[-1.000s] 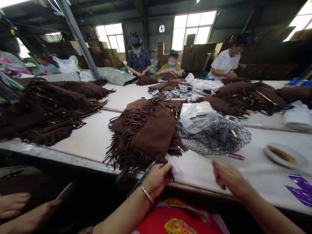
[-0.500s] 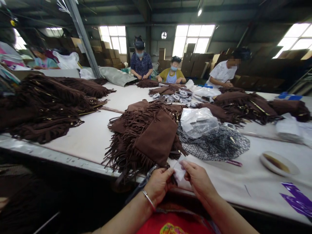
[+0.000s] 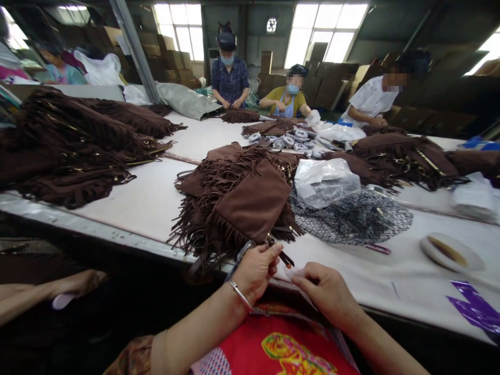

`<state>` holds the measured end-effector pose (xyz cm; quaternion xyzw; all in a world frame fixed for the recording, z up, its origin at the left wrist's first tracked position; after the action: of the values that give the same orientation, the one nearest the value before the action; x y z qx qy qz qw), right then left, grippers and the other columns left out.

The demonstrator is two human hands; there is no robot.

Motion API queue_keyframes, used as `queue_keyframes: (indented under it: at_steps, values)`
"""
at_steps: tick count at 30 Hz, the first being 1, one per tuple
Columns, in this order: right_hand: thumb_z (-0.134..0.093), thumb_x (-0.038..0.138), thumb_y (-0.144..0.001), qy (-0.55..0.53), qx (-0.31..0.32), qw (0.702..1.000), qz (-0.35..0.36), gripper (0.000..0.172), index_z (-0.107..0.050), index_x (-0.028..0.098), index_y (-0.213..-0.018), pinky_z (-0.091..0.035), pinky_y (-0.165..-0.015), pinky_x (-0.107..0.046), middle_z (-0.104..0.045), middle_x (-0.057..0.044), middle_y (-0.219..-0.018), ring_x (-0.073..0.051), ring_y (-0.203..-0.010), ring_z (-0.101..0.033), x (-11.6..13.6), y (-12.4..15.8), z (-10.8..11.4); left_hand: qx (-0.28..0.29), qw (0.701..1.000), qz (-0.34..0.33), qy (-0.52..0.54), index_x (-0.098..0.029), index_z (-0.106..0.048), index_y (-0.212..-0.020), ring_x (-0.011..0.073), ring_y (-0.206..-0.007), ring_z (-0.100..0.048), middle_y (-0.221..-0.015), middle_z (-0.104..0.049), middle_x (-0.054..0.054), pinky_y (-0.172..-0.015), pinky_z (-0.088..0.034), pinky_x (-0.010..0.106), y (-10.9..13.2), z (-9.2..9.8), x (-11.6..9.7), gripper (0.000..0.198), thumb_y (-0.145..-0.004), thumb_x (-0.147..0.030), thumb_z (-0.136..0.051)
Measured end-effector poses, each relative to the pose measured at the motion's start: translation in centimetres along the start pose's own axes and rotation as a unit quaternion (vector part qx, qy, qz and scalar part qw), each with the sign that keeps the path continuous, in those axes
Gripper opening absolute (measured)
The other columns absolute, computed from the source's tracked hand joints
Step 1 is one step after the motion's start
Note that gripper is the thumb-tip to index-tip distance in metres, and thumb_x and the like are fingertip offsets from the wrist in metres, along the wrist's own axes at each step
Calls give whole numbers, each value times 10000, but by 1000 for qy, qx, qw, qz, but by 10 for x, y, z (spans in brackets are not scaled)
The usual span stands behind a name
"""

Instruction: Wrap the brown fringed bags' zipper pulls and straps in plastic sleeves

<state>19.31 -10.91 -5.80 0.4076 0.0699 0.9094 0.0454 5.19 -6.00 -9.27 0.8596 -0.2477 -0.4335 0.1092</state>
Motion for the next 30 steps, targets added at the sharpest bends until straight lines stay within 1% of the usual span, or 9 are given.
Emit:
queue_keyframes:
  at_steps: [4,10,13,15,18,20,24,27,30]
  values:
    - [-629,414,-751,-20,5,1000,-13,282,-637,204,-562,-387,-614,-280,-640,-21,-613,-193,-645,-574,-1,-1,1,-4,1000,-16,-18,-140,-580,-678,47,-457,-364,-534,-454,-61,-452,-238,211,-1,2,3,342,-641,-398,-802]
    - [-630,425,-746,-48,25,998,-37,274,-679,187,-619,-382,-602,-270,-661,-20,-637,-192,-659,-572,-2,-1,-1,-11,999,-13,-48,-144,-573,-651,57,-470,-376,-537,-469,-53,-465,-255,219,2,8,5,350,-643,-419,-791]
    - [-624,409,-757,-48,30,998,-25,262,-697,183,-645,-373,-591,-265,-670,-15,-646,-182,-646,-564,0,-4,-3,-16,997,-22,-66,-140,-583,-633,54,-461,-367,-520,-461,-58,-470,-268,223,-1,14,7,357,-633,-427,-795]
    - [-618,400,-765,-45,34,998,-10,257,-716,183,-670,-372,-593,-263,-678,-12,-655,-178,-645,-565,1,-10,-6,-22,997,-23,-74,-134,-605,-643,58,-465,-391,-526,-485,-52,-486,-300,224,-3,18,10,364,-618,-439,-802]
    - [-616,406,-765,-45,40,998,2,277,-723,174,-655,-366,-579,-259,-678,-14,-629,-178,-632,-567,3,-23,-12,-31,995,-13,-89,-125,-655,-729,92,-546,-511,-655,-614,4,-549,-385,230,-2,21,12,377,-610,-451,-804]
    - [-612,416,-763,-55,50,997,4,301,-718,167,-631,-365,-564,-256,-671,-16,-598,-175,-611,-565,4,-34,-18,-32,996,-13,-85,-126,-671,-790,124,-641,-581,-779,-669,47,-606,-434,240,4,21,10,377,-652,-461,-775]
    - [-589,424,-762,-78,79,994,9,341,-709,154,-592,-371,-546,-251,-668,-20,-578,-167,-583,-562,12,-53,-31,-27,999,-3,-28,-136,-659,-871,162,-742,-642,-872,-693,85,-694,-493,279,20,19,6,302,-749,-408,-711]
    - [-593,413,-741,-68,71,995,-5,325,-734,143,-626,-365,-537,-250,-667,-18,-575,-164,-575,-553,16,-64,-36,-20,1000,20,-2,-146,-656,-962,178,-805,-668,-946,-704,111,-742,-499,293,28,20,6,279,-775,-349,-697]
    - [-593,433,-735,-47,58,997,-7,343,-742,143,-626,-343,-517,-246,-639,-10,-540,-154,-557,-527,20,-71,-38,-17,999,27,-2,-150,-652,-1016,183,-845,-672,-968,-707,118,-782,-487,299,28,23,9,289,-796,-337,-670]
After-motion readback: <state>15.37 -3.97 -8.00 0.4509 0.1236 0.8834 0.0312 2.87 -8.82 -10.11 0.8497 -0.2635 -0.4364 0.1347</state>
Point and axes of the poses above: each hand's wrist, its own y-axis away from the middle knuckle, its own z-axis out of the back of the hand, x = y × z, the point moved 6 cm from there along -y, towards the middle knuckle
